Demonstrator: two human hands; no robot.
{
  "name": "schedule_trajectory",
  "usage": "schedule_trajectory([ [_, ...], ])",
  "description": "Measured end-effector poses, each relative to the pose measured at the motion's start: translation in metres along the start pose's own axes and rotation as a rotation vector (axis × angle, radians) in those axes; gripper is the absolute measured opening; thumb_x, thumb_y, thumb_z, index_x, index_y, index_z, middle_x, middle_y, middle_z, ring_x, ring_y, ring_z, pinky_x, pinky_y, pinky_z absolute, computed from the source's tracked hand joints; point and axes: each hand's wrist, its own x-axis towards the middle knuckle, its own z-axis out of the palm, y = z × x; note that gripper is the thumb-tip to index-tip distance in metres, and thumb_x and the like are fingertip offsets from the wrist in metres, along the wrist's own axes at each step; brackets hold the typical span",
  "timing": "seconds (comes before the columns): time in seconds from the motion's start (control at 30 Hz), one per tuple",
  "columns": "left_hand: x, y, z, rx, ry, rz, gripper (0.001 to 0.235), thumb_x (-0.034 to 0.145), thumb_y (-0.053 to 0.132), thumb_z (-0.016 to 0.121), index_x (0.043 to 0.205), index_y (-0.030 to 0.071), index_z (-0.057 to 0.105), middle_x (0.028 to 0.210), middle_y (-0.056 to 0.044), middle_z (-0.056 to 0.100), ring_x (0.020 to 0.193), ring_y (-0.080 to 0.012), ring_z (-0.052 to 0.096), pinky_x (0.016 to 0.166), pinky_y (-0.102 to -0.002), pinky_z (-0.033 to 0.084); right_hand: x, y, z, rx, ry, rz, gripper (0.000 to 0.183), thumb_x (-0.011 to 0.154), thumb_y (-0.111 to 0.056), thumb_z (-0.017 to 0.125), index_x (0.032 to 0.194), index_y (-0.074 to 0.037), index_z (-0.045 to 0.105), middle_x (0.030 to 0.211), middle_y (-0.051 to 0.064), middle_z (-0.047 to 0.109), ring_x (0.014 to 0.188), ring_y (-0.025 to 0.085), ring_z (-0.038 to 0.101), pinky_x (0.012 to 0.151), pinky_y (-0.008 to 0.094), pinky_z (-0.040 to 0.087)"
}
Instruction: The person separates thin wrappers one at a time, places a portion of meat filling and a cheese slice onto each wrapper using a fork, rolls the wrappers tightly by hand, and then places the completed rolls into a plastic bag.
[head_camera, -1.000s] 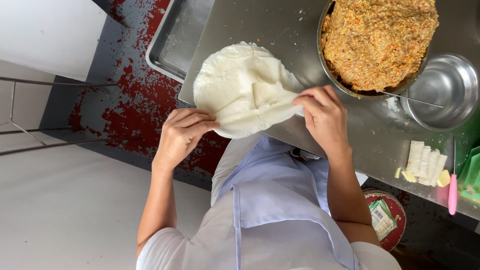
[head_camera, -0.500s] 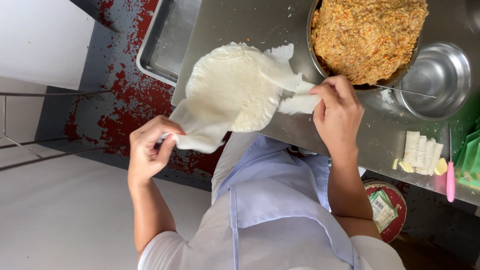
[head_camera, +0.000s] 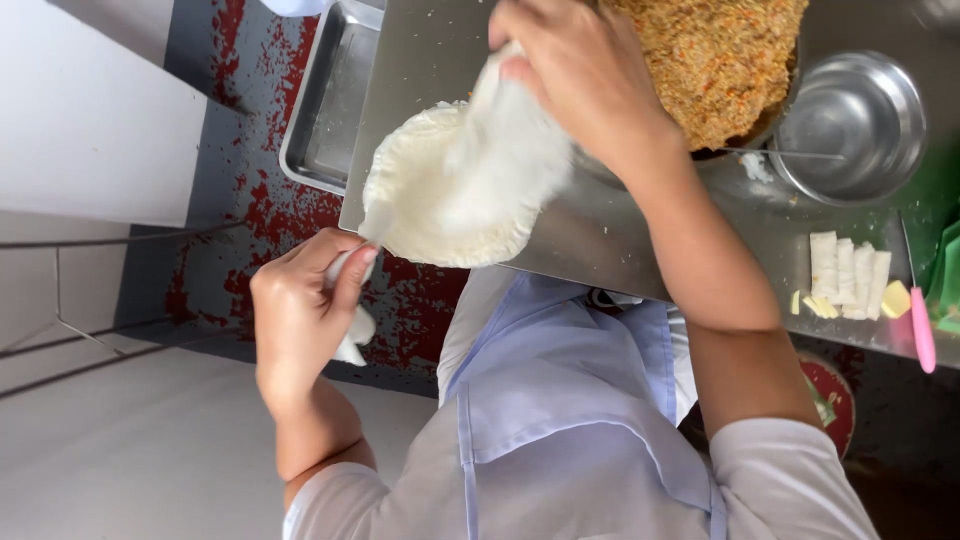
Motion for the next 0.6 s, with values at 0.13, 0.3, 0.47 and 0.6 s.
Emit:
schedule_trajectory([
  [0.13,0.027,0.019,0.034,-0.294,-0.102,-0.025,0.015,0.102,0.013,0.065,0.093,0.003,0.073,0.079,-0.002,0.072,0.057,-0.0077,0.059,0.054,-0.023,0.045,-0.024,-0.013,-0.004,-0.060,0.190,-0.028,0.033,0.095,-0.021,0.086,0.117,-0.006,0.066,0.121,0.011,0.058,0.111,0.034,0.058,0.079,0.046,0.056],
  [0.3,0.046,0.024,0.112,-1.037,-0.176,-0.104,0.022,0.105,0.015,0.057,0.090,0.006,0.071,0.061,0.002,0.053,0.065,-0.0059,0.044,0.060,-0.020,0.042,-0.109,-0.022,0.035,1.323,-0.053,-0.121,0.084,0.089,-0.060,0.067,0.145,0.000,0.048,0.138,0.018,0.060,0.131,0.030,0.056,0.114,0.048,0.042],
  [0.47,0.057,0.023,0.186,-1.156,-0.298,-0.217,0.027,0.107,0.027,0.052,0.105,0.006,0.068,0.074,-0.001,0.060,0.072,-0.0080,0.051,0.067,-0.024,0.046,-0.223,0.020,0.073,1.192,0.190,0.402,0.042,0.090,-0.002,0.078,0.127,0.004,0.060,0.112,0.015,0.070,0.108,0.022,0.065,0.096,0.039,0.054],
  [0.6,0.061,0.044,0.226,-0.753,-0.345,0.014,0.033,0.090,0.002,0.076,0.122,0.001,0.067,0.082,-0.017,0.068,0.072,-0.0283,0.066,0.069,-0.037,0.055,-0.259,0.051,0.048,0.619,0.164,0.734,0.021,0.097,-0.015,0.078,0.113,-0.007,0.066,0.083,0.016,0.067,0.072,0.026,0.062,0.067,0.039,0.049],
])
